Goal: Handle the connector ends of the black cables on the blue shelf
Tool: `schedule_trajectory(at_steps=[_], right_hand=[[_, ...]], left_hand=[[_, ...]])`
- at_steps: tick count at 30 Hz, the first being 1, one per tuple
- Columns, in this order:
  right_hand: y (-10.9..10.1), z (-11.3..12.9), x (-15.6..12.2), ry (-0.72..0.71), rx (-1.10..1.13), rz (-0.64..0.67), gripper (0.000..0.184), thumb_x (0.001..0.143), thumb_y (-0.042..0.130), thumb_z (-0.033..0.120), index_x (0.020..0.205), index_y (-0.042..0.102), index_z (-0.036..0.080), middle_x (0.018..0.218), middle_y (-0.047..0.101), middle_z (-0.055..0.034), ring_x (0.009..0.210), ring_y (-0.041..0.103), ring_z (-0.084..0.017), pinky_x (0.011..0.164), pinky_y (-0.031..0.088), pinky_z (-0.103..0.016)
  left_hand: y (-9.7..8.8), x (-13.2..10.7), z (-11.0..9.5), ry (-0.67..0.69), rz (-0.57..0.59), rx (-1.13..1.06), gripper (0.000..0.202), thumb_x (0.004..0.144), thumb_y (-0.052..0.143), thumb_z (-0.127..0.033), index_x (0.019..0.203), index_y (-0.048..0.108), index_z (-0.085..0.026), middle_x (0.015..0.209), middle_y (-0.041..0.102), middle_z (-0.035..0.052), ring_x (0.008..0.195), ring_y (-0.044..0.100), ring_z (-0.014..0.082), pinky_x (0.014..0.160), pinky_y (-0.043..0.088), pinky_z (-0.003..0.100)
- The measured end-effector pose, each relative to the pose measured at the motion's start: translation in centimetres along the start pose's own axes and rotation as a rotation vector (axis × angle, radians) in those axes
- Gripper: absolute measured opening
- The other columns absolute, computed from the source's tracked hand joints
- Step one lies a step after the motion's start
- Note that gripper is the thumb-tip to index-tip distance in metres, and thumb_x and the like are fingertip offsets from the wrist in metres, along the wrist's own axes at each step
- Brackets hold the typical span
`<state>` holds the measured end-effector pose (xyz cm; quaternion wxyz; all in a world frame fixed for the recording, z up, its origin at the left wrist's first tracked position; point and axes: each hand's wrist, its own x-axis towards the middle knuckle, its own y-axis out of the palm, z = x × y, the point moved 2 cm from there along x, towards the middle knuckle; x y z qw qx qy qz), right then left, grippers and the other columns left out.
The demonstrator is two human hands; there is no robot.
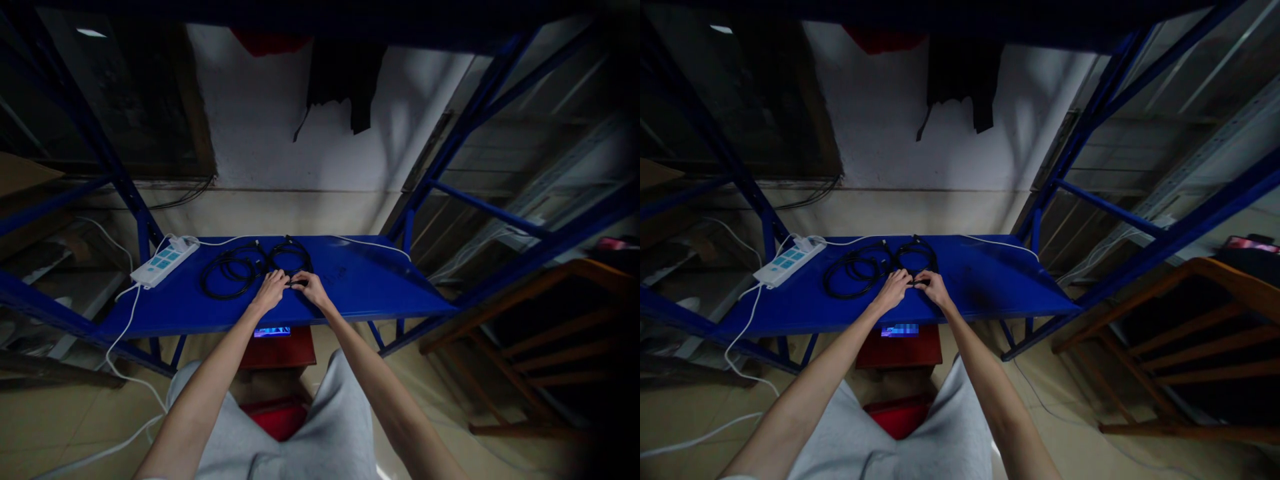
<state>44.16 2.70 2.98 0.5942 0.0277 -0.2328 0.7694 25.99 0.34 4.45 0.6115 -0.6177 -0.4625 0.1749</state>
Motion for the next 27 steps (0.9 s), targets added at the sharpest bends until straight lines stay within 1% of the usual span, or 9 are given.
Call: schedule_trajectory(at_steps=[3, 8, 14, 17, 21, 24, 27], right_hand=[[0.0, -0.4, -0.1, -0.010, -0.007, -0.009, 0.020, 0.075, 0.077, 0.030, 0.090, 0.071, 0.019, 0.097, 0.074, -0.0088, 0.094, 0.072, -0.025, 0.090, 0.055, -0.037], [0.0, -0.9, -0.3, -0.011, -0.033, -0.017, 0.031, 0.076, 0.080, 0.033, 0.102, 0.071, 0.020, 0.098, 0.075, -0.0083, 0.095, 0.073, -0.026, 0.089, 0.055, -0.037], [-0.2, -0.6, -0.3, -0.056, -0.055, -0.017, 0.022, 0.080, 0.079, 0.036, 0.095, 0.073, 0.020, 0.097, 0.075, -0.0095, 0.093, 0.073, -0.027, 0.091, 0.055, -0.039], [-0.2, -0.8, -0.3, -0.066, -0.048, -0.008, 0.022, 0.079, 0.080, 0.036, 0.093, 0.074, 0.020, 0.097, 0.076, -0.0100, 0.094, 0.073, -0.027, 0.091, 0.055, -0.039], [0.1, -1.2, -0.4, -0.050, 0.014, -0.010, 0.025, 0.075, 0.082, 0.036, 0.092, 0.073, 0.020, 0.095, 0.076, -0.0093, 0.093, 0.074, -0.027, 0.089, 0.056, -0.038], [0.3, -1.1, -0.4, -0.044, 0.019, -0.004, 0.022, 0.076, 0.080, 0.035, 0.089, 0.072, 0.019, 0.094, 0.076, -0.0083, 0.090, 0.074, -0.026, 0.088, 0.057, -0.037], [0.4, -0.8, -0.4, -0.051, -0.014, 0.016, 0.020, 0.076, 0.078, 0.031, 0.091, 0.072, 0.019, 0.096, 0.076, -0.0081, 0.091, 0.074, -0.025, 0.088, 0.056, -0.037]], left_hand=[[-0.1, -0.1, -0.1, -0.003, 0.003, -0.012, 0.016, 0.098, 0.047, -0.014, 0.103, 0.060, -0.020, 0.108, 0.057, 0.0081, 0.106, 0.053, 0.0239, 0.093, 0.044, 0.038], [0.0, -0.2, -0.3, -0.007, 0.001, -0.018, 0.017, 0.098, 0.047, -0.012, 0.106, 0.060, -0.020, 0.107, 0.057, 0.0078, 0.106, 0.052, 0.0234, 0.095, 0.044, 0.038], [-0.1, -0.1, -0.4, 0.002, 0.023, 0.002, 0.016, 0.098, 0.047, -0.013, 0.105, 0.059, -0.021, 0.105, 0.057, 0.0074, 0.104, 0.051, 0.0236, 0.096, 0.043, 0.039], [-0.1, -0.1, -0.4, 0.004, 0.034, 0.015, 0.017, 0.097, 0.048, -0.012, 0.107, 0.059, -0.021, 0.106, 0.057, 0.0074, 0.106, 0.051, 0.0237, 0.096, 0.043, 0.039], [0.0, -0.2, -0.6, 0.010, 0.036, 0.035, 0.014, 0.098, 0.049, -0.016, 0.108, 0.058, -0.020, 0.110, 0.058, 0.0082, 0.109, 0.051, 0.0247, 0.096, 0.043, 0.040], [0.0, -0.3, -0.6, -0.001, 0.040, 0.028, 0.014, 0.098, 0.051, -0.017, 0.109, 0.058, -0.020, 0.111, 0.059, 0.0082, 0.111, 0.052, 0.0248, 0.097, 0.042, 0.040], [0.1, -0.5, -0.6, -0.029, 0.051, 0.034, 0.014, 0.098, 0.049, -0.018, 0.108, 0.058, -0.020, 0.111, 0.059, 0.0086, 0.110, 0.052, 0.0251, 0.096, 0.042, 0.040]])
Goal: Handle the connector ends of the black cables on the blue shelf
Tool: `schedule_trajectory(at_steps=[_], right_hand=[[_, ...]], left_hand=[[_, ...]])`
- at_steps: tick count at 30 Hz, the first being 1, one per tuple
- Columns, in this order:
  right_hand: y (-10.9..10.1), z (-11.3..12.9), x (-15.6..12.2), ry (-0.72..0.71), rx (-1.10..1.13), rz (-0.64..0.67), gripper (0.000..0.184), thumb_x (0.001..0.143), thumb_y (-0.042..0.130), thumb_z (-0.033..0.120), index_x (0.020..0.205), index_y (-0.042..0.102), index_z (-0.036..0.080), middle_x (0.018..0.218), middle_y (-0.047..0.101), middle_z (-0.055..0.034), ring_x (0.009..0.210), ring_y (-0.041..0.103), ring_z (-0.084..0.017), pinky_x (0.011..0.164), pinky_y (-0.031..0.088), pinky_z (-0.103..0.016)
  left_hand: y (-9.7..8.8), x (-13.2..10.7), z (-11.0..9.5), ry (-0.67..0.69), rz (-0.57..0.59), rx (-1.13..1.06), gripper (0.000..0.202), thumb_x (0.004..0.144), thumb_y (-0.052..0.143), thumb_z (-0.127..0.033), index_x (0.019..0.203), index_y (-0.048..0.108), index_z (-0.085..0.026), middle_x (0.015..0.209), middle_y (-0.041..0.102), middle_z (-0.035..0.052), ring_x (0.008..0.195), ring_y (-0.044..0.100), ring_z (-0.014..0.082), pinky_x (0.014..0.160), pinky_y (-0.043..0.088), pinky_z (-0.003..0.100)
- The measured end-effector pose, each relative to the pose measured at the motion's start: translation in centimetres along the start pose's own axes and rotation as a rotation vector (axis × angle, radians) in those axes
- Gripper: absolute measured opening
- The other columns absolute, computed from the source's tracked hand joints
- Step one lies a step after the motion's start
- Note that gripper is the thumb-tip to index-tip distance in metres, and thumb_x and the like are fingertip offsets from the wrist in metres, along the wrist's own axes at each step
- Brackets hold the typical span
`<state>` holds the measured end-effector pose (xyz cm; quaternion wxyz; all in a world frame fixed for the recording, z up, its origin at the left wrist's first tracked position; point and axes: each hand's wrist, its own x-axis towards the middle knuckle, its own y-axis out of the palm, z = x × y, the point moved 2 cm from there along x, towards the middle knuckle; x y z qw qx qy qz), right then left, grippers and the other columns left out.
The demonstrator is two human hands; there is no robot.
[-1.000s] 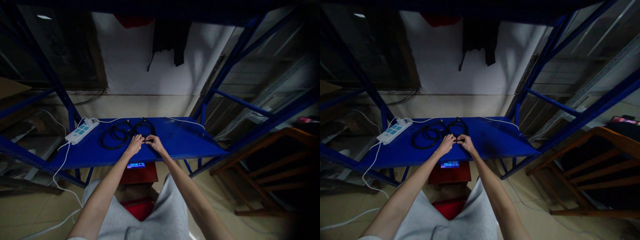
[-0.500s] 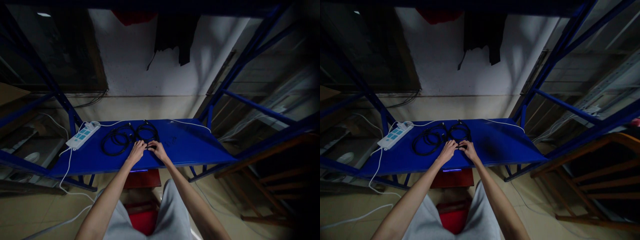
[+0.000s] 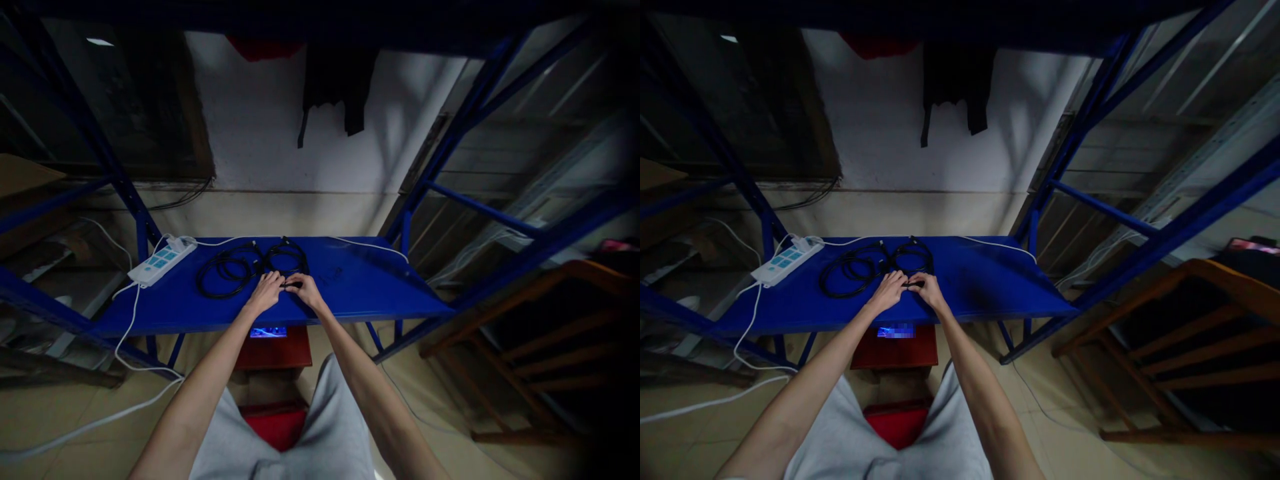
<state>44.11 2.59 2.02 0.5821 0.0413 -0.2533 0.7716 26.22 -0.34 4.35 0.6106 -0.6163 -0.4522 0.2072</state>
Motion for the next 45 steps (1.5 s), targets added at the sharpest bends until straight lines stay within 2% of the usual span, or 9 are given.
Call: schedule_trajectory(at_steps=[6, 11, 16, 20, 24, 30, 35, 40, 45], right_hand=[[0.0, 0.6, 0.0, -0.071, -0.149, 0.013, 0.026, 0.071, 0.080, 0.021, 0.096, 0.074, 0.021, 0.102, 0.076, -0.0061, 0.098, 0.071, -0.024, 0.097, 0.052, -0.039], [0.0, 0.4, 0.2, -0.052, -0.146, 0.035, 0.029, 0.073, 0.082, 0.027, 0.101, 0.075, 0.022, 0.105, 0.076, -0.0060, 0.102, 0.070, -0.025, 0.098, 0.051, -0.039], [-0.1, 0.2, 0.4, -0.031, -0.183, 0.051, 0.033, 0.069, 0.087, 0.030, 0.099, 0.075, 0.024, 0.103, 0.076, -0.0053, 0.101, 0.069, -0.026, 0.098, 0.050, -0.041], [-0.2, 0.4, 0.3, -0.041, -0.204, 0.073, 0.030, 0.074, 0.078, 0.019, 0.103, 0.075, 0.025, 0.106, 0.075, -0.0044, 0.103, 0.068, -0.025, 0.100, 0.049, -0.042], [-0.3, 0.8, 0.0, -0.046, -0.194, 0.095, 0.038, 0.071, 0.067, 0.009, 0.105, 0.074, 0.025, 0.109, 0.074, -0.0040, 0.109, 0.066, -0.025, 0.106, 0.046, -0.045], [-0.3, 1.0, -0.2, -0.013, 0.050, 0.115, 0.048, 0.067, 0.052, 0.005, 0.109, 0.070, 0.021, 0.114, 0.072, -0.0053, 0.110, 0.068, -0.021, 0.102, 0.051, -0.038], [-0.2, 1.3, -0.4, -0.006, 0.047, 0.066, 0.038, 0.070, 0.061, 0.012, 0.106, 0.071, 0.021, 0.111, 0.072, -0.0056, 0.106, 0.069, -0.022, 0.101, 0.052, -0.038], [-0.2, 0.9, -0.4, -0.008, -0.035, 0.024, 0.022, 0.073, 0.068, 0.016, 0.094, 0.072, 0.020, 0.101, 0.074, -0.0061, 0.100, 0.070, -0.024, 0.097, 0.053, -0.039], [-0.2, -0.1, -0.2, 0.007, -0.012, 0.018, 0.019, 0.072, 0.073, 0.021, 0.092, 0.073, 0.020, 0.099, 0.075, -0.0070, 0.099, 0.071, -0.025, 0.097, 0.053, -0.039]], left_hand=[[-0.2, -0.2, 0.1, -0.023, -0.017, 0.021, 0.021, 0.095, 0.045, -0.010, 0.109, 0.057, -0.019, 0.112, 0.058, 0.0096, 0.110, 0.052, 0.0245, 0.096, 0.043, 0.038], [-0.1, 0.0, 0.1, -0.020, -0.016, 0.060, 0.020, 0.096, 0.045, -0.012, 0.110, 0.057, -0.019, 0.113, 0.059, 0.0105, 0.111, 0.053, 0.0255, 0.100, 0.041, 0.042], [0.1, 0.3, 0.2, -0.010, -0.016, 0.086, 0.022, 0.094, 0.046, -0.009, 0.111, 0.056, -0.018, 0.112, 0.058, 0.0100, 0.111, 0.053, 0.0258, 0.099, 0.041, 0.042], [0.2, 0.2, 0.1, -0.016, -0.033, 0.096, 0.019, 0.095, 0.046, -0.010, 0.109, 0.056, -0.018, 0.111, 0.058, 0.0099, 0.109, 0.053, 0.0256, 0.099, 0.041, 0.041], [0.1, -0.1, 0.0, -0.030, -0.055, 0.110, 0.018, 0.095, 0.045, -0.010, 0.107, 0.057, -0.018, 0.111, 0.058, 0.0106, 0.109, 0.052, 0.0261, 0.100, 0.040, 0.042], [-0.1, -0.3, -0.2, -0.038, -0.078, 0.127, 0.022, 0.095, 0.042, -0.008, 0.110, 0.056, -0.017, 0.111, 0.060, 0.0109, 0.107, 0.055, 0.0255, 0.101, 0.040, 0.041], [0.0, -0.4, -0.3, -0.043, -0.072, 0.119, 0.022, 0.098, 0.040, -0.011, 0.111, 0.057, -0.018, 0.111, 0.062, 0.0109, 0.106, 0.057, 0.0262, 0.098, 0.041, 0.042], [-0.2, -0.4, -0.4, -0.023, -0.044, 0.063, 0.023, 0.101, 0.040, -0.017, 0.113, 0.059, -0.019, 0.110, 0.064, 0.0125, 0.106, 0.057, 0.0279, 0.095, 0.041, 0.044], [0.0, -0.3, -0.3, -0.008, 0.008, 0.052, 0.024, 0.100, 0.041, -0.015, 0.112, 0.061, -0.019, 0.105, 0.067, 0.0103, 0.104, 0.058, 0.0260, 0.094, 0.040, 0.041]])
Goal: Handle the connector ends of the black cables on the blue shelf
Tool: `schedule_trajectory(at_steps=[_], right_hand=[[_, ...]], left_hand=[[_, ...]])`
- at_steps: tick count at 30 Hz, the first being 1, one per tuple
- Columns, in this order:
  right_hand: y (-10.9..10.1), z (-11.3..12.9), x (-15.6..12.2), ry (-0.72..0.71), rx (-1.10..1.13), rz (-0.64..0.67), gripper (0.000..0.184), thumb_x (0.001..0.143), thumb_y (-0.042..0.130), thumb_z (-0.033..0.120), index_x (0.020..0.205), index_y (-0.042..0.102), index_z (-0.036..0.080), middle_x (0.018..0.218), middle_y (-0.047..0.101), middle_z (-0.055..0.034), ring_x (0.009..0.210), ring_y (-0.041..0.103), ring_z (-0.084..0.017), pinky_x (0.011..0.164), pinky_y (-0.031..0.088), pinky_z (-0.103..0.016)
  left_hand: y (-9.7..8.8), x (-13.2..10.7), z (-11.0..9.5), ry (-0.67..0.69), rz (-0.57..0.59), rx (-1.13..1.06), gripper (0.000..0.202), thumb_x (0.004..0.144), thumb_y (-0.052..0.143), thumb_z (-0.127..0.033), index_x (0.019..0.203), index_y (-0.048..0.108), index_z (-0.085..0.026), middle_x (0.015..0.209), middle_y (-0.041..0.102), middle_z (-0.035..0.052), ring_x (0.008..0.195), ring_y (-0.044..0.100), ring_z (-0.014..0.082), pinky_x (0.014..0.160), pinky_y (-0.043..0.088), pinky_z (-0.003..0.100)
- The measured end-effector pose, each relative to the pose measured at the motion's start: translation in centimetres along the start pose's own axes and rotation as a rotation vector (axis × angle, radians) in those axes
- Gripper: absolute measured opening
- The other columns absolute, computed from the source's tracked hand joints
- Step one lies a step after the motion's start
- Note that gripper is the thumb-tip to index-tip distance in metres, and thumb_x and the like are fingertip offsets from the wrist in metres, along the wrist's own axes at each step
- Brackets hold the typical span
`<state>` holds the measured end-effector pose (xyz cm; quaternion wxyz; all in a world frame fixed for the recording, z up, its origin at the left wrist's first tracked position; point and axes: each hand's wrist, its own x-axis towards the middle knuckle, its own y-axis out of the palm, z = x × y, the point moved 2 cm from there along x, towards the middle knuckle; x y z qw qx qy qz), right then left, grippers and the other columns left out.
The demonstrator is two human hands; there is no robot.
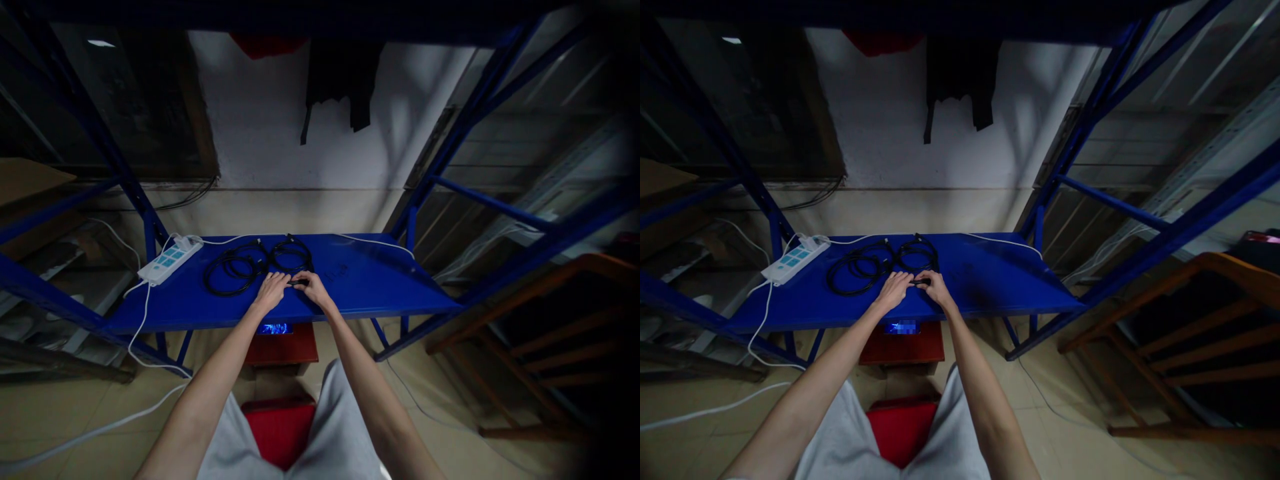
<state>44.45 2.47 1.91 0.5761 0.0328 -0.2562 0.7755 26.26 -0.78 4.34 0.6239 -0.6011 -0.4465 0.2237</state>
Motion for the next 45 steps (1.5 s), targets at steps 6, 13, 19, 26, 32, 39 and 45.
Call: schedule_trajectory(at_steps=[6, 13, 19, 26, 32, 39, 45], right_hand=[[0.0, -0.2, 0.2, 0.022, 0.056, 0.024, 0.020, 0.072, 0.076, 0.027, 0.090, 0.070, 0.019, 0.095, 0.074, -0.0076, 0.094, 0.071, -0.024, 0.091, 0.054, -0.037], [0.3, -0.2, 0.1, 0.041, 0.154, -0.008, 0.029, 0.071, 0.075, 0.026, 0.094, 0.059, 0.021, 0.089, 0.071, -0.0029, 0.088, 0.071, -0.021, 0.081, 0.053, -0.031], [0.4, -0.6, 0.4, 0.033, 0.113, 0.003, 0.028, 0.077, 0.074, 0.038, 0.090, 0.057, 0.021, 0.085, 0.069, -0.0028, 0.082, 0.068, -0.020, 0.074, 0.051, -0.028], [1.0, -0.8, 0.7, 0.104, 0.088, -0.036, 0.034, 0.073, 0.075, 0.046, 0.084, 0.054, 0.021, 0.077, 0.068, -0.0020, 0.076, 0.067, -0.021, 0.067, 0.050, -0.028], [1.4, 0.2, 0.3, 0.113, 0.071, -0.085, 0.027, 0.074, 0.071, 0.041, 0.083, 0.055, 0.021, 0.073, 0.068, -0.0016, 0.073, 0.068, -0.020, 0.065, 0.049, -0.028], [1.8, 0.7, 0.6, 0.221, 0.020, -0.112, 0.020, 0.071, 0.067, 0.034, 0.085, 0.060, 0.021, 0.066, 0.066, 0.0000, 0.062, 0.062, -0.018, 0.057, 0.042, -0.025], [1.9, 0.2, 0.4, 0.128, -0.069, -0.111, 0.015, 0.077, 0.065, 0.035, 0.077, 0.063, 0.020, 0.070, 0.068, -0.0010, 0.065, 0.063, -0.017, 0.062, 0.045, -0.025]], left_hand=[[-0.6, -0.6, -0.3, 0.008, -0.037, -0.060, 0.018, 0.102, 0.047, -0.030, 0.113, 0.057, -0.021, 0.110, 0.064, 0.0081, 0.106, 0.056, 0.0248, 0.097, 0.041, 0.040], [-1.4, -0.8, -0.7, -0.033, -0.074, -0.159, 0.030, 0.095, 0.060, -0.043, 0.116, 0.051, -0.022, 0.115, 0.057, 0.0072, 0.111, 0.054, 0.0255, 0.103, 0.042, 0.043], [-1.1, -0.8, -0.7, -0.007, -0.092, -0.162, 0.025, 0.099, 0.054, -0.041, 0.116, 0.052, -0.022, 0.117, 0.055, 0.0077, 0.111, 0.054, 0.0244, 0.103, 0.042, 0.043], [-1.5, -0.8, -1.1, 0.014, -0.066, -0.108, 0.018, 0.101, 0.050, -0.037, 0.110, 0.056, -0.022, 0.113, 0.056, 0.0075, 0.108, 0.055, 0.0230, 0.101, 0.043, 0.042], [-1.2, -0.8, -1.1, 0.009, -0.079, -0.091, 0.019, 0.098, 0.057, -0.037, 0.106, 0.054, -0.021, 0.112, 0.056, 0.0079, 0.110, 0.054, 0.0246, 0.101, 0.044, 0.043], [-0.8, -0.6, -0.8, -0.036, -0.093, -0.114, 0.025, 0.092, 0.066, -0.037, 0.103, 0.051, -0.021, 0.111, 0.057, 0.0080, 0.108, 0.055, 0.0256, 0.101, 0.044, 0.044], [-0.4, -0.6, -0.6, -0.002, -0.110, -0.101, 0.024, 0.092, 0.067, -0.036, 0.104, 0.053, -0.021, 0.110, 0.056, 0.0074, 0.109, 0.054, 0.0253, 0.102, 0.044, 0.045]])
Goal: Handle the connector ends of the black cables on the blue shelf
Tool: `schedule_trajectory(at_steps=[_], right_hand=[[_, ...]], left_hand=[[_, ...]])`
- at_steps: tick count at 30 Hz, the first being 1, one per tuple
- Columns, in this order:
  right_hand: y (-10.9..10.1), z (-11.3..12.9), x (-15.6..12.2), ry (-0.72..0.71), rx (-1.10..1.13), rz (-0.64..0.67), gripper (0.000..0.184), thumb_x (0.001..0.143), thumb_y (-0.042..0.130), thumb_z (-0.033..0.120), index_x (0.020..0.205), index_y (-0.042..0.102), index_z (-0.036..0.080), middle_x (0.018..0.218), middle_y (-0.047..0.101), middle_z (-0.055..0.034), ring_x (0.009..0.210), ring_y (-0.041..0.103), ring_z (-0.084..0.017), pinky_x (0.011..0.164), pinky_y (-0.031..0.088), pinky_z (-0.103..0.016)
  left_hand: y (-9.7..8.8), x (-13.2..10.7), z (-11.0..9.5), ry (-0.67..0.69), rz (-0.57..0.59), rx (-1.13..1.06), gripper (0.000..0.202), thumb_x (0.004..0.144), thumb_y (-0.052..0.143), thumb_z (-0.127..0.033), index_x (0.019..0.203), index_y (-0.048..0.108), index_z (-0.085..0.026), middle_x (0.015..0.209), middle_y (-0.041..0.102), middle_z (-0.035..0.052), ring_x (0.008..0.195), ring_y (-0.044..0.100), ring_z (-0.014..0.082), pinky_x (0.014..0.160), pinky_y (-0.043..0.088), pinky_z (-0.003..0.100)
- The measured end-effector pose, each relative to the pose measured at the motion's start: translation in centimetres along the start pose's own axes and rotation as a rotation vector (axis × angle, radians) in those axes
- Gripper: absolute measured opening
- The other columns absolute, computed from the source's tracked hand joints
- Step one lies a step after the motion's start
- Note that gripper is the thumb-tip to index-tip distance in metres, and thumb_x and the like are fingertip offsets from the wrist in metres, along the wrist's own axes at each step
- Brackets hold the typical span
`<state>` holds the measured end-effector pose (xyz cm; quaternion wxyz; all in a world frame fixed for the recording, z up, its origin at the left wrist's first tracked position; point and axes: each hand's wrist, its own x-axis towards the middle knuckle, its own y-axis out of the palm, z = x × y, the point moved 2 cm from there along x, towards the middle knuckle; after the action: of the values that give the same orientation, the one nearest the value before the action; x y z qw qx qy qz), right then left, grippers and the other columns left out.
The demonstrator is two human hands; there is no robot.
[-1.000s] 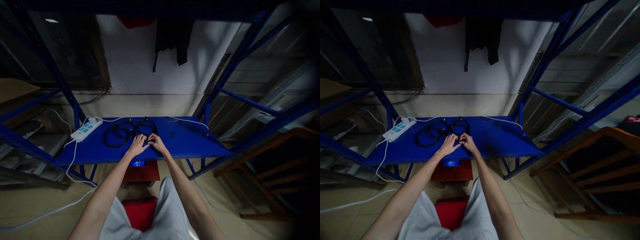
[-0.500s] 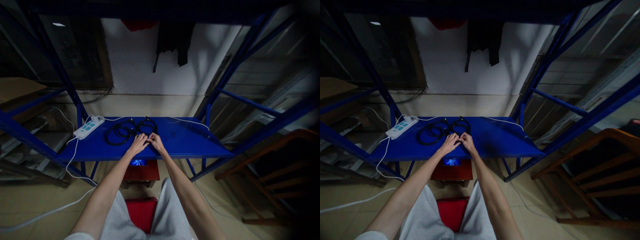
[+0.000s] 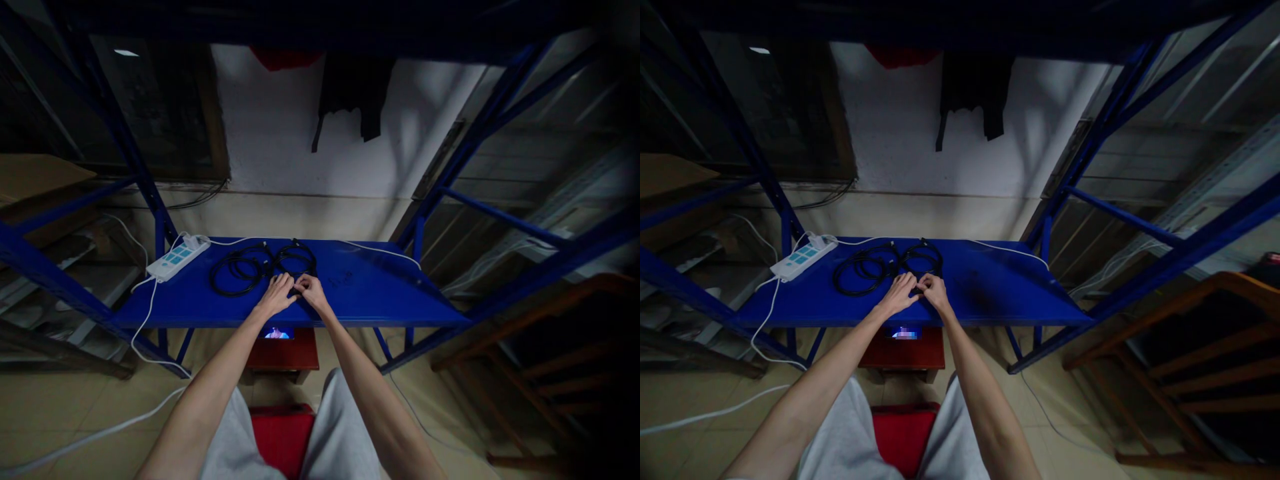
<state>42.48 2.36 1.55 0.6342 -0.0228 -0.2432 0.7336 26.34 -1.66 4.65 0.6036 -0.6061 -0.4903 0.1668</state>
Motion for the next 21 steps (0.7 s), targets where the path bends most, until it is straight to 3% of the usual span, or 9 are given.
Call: schedule_trajectory(at_steps=[8, 15, 21], right_hand=[[-0.3, 0.4, -0.2, -0.018, 0.007, 0.030, 0.014, 0.080, 0.066, 0.034, 0.077, 0.066, 0.020, 0.077, 0.072, -0.0041, 0.073, 0.067, -0.020, 0.070, 0.051, -0.029], [-0.2, 0.5, -0.3, -0.009, -0.005, 0.028, 0.012, 0.079, 0.064, 0.031, 0.078, 0.067, 0.020, 0.077, 0.072, -0.0038, 0.073, 0.067, -0.020, 0.072, 0.051, -0.029], [0.0, 0.0, -0.2, -0.014, 0.030, 0.025, 0.014, 0.078, 0.066, 0.034, 0.077, 0.067, 0.020, 0.076, 0.071, -0.0037, 0.072, 0.067, -0.019, 0.070, 0.051, -0.028]], left_hand=[[-0.6, -0.3, -0.2, 0.046, -0.060, -0.015, 0.025, 0.087, 0.074, -0.036, 0.084, 0.054, -0.020, 0.106, 0.056, 0.0065, 0.105, 0.054, 0.0235, 0.099, 0.044, 0.041], [-1.0, -0.4, -0.5, 0.052, -0.066, 0.083, 0.027, 0.087, 0.074, -0.042, 0.084, 0.063, -0.018, 0.107, 0.059, 0.0089, 0.104, 0.053, 0.0248, 0.096, 0.042, 0.042], [-0.5, -0.7, -0.8, 0.053, -0.069, 0.165, 0.035, 0.090, 0.068, -0.046, 0.072, 0.070, -0.016, 0.102, 0.061, 0.0109, 0.105, 0.051, 0.0274, 0.096, 0.040, 0.045]])
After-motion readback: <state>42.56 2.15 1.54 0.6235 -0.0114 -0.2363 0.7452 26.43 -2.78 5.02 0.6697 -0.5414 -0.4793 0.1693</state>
